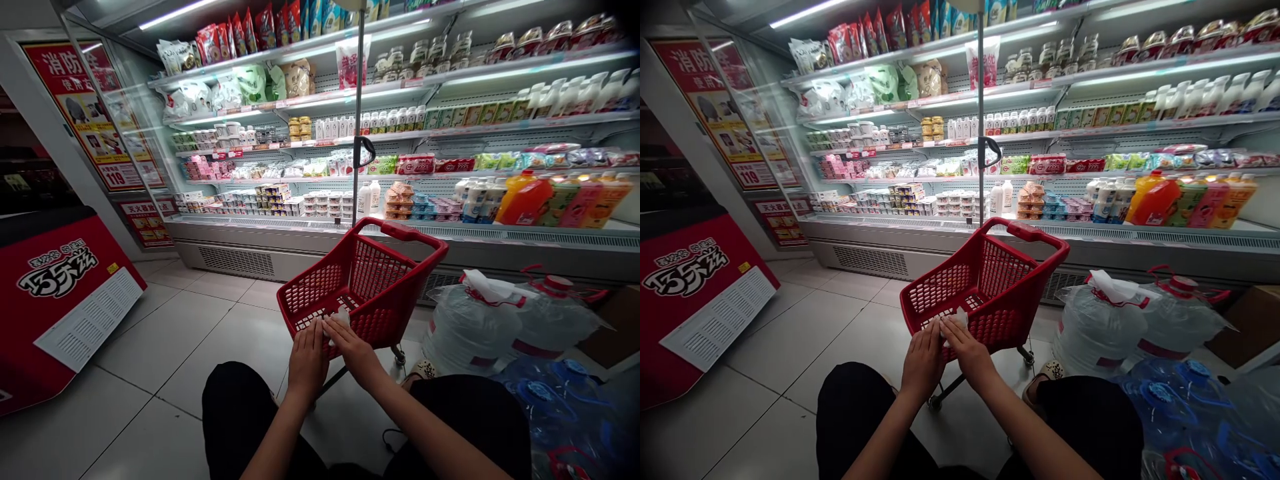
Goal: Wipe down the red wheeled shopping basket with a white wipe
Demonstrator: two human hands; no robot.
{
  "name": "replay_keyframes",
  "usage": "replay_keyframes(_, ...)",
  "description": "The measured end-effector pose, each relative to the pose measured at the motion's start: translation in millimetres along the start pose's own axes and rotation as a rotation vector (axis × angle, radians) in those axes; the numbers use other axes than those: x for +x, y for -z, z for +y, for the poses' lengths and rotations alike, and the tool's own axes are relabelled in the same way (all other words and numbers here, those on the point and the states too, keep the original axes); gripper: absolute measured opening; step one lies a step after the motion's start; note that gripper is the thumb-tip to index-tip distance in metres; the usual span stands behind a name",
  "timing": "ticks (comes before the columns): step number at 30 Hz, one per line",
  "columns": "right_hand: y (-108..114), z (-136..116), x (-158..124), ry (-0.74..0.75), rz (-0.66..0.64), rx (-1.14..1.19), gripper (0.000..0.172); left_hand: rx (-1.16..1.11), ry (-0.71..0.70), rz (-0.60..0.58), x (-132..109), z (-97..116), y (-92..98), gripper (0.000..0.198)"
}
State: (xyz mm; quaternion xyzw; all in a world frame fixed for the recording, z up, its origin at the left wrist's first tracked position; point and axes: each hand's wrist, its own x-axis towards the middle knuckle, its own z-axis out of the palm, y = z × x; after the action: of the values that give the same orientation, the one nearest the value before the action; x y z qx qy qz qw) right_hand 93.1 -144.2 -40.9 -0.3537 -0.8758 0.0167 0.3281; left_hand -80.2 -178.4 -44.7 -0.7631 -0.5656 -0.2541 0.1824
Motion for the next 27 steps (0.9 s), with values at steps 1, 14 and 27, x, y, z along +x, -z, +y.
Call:
replay_keyframes(1,3,2,0,0.017,-0.013,0.001,0.099,0.002,-0.009,-0.008,-1,-1,1.2,0.084)
replay_keyframes(14,19,54,-8,-0.13,0.165,0.056,0.085,-0.043,0.001,-0.046,2,10,0.7,0.09)
replay_keyframes(27,51,84,-25,-0.139,0.095,0.031,0.085,-0.038,-0.062,-0.036,4,7,6.2,0.092)
